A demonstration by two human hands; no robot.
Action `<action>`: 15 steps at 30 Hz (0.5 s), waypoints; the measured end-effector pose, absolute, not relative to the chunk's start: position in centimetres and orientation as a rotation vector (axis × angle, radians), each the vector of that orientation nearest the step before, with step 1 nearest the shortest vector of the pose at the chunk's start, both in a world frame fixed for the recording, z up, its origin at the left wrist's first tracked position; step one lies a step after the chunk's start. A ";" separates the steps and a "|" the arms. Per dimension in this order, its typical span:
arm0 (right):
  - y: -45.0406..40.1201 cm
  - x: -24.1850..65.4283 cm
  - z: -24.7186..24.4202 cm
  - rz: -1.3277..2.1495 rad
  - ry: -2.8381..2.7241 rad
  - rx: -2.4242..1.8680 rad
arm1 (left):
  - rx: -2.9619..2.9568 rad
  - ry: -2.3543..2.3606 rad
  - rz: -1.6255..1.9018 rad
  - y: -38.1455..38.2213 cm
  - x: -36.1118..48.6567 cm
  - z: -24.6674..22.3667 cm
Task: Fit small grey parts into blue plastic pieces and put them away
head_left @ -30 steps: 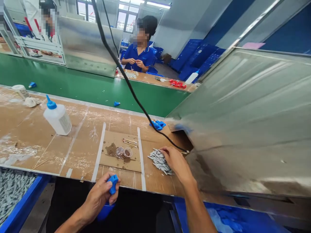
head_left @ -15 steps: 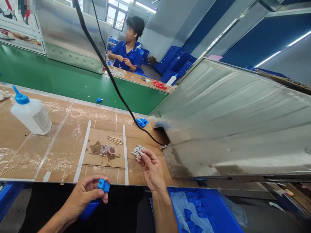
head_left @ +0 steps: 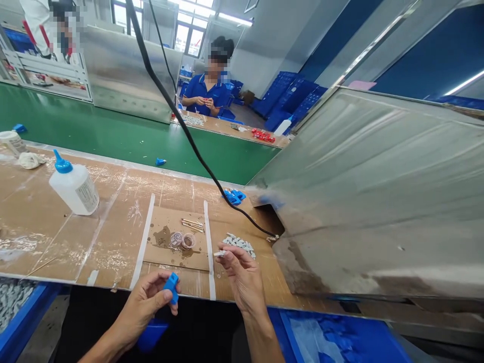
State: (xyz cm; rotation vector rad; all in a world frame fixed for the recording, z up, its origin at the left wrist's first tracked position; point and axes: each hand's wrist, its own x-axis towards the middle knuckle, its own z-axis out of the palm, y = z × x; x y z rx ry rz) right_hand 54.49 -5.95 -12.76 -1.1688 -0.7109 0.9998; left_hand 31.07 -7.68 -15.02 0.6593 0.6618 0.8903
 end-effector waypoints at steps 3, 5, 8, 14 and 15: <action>-5.5 53.8 -12.7 0.878 -0.827 -1.233 | 0.613 0.597 0.887 -7.8 31.0 -15.0; -5.2 53.2 -12.8 0.795 -0.908 -1.274 | 0.599 0.580 0.877 -7.8 30.9 -14.8; -4.9 52.1 -12.9 0.722 -1.015 -1.311 | 0.550 0.615 0.887 -7.7 30.7 -14.6; -3.7 50.1 -12.5 0.317 -1.414 -1.388 | 0.484 0.679 0.894 -7.2 30.3 -14.5; -3.4 49.8 -12.5 0.249 -1.486 -1.383 | 0.491 0.683 0.892 -7.1 30.2 -14.4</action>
